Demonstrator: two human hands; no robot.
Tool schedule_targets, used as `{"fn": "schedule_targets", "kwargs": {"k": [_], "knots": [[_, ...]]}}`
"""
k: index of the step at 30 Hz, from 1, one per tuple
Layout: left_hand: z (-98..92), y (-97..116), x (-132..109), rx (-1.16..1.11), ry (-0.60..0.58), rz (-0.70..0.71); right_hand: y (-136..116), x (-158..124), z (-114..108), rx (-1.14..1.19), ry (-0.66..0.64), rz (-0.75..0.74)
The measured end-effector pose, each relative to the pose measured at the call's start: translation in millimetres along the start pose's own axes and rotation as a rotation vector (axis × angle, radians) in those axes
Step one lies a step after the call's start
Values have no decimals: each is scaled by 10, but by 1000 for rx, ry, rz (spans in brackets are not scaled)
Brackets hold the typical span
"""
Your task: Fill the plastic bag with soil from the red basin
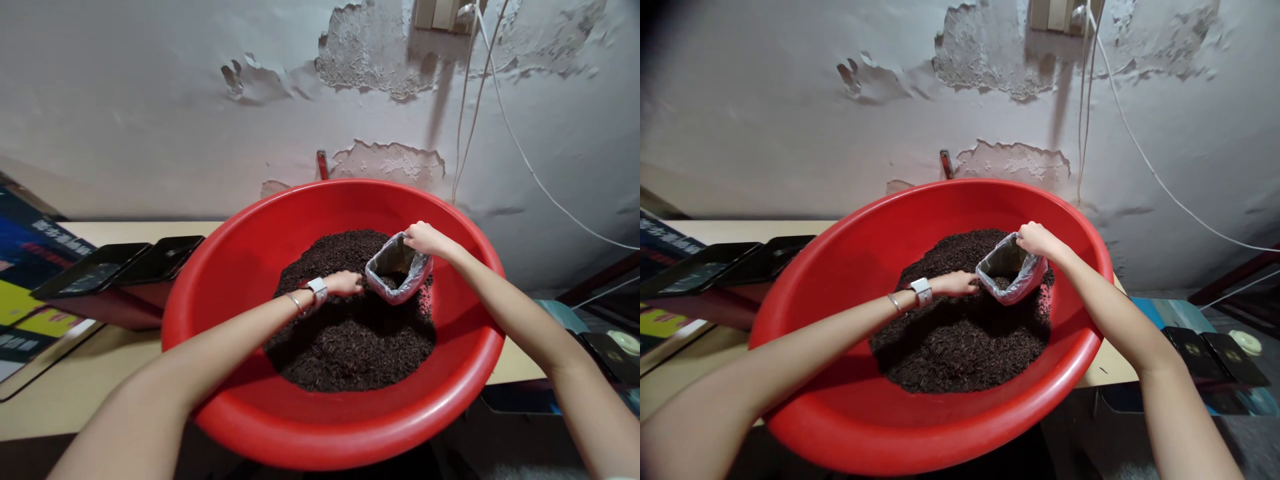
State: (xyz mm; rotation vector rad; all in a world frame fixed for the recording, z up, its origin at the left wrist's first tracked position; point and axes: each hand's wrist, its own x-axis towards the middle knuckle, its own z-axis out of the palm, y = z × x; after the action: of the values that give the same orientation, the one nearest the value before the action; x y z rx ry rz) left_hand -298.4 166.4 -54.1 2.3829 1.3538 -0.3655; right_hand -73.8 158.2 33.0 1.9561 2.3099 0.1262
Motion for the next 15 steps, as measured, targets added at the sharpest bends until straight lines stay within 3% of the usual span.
{"fn": "schedule_targets", "kwargs": {"k": [2, 5, 8, 11, 15], "knots": [[-182, -95, 14, -11, 110, -89, -16, -8, -4, -1, 1, -2], [-398, -47, -56, -166, 403, -168, -53, -27, -9, -3, 12, -4], [-455, 222, -212, -418, 663, 22, -107, -55, -16, -1, 26, -4], [-341, 507, -356, -480, 663, 327, -161, -84, -29, -2, 26, 1], [-161, 633, -430, -380, 577, 480, -195, -104, -47, -3, 23, 25]]}}
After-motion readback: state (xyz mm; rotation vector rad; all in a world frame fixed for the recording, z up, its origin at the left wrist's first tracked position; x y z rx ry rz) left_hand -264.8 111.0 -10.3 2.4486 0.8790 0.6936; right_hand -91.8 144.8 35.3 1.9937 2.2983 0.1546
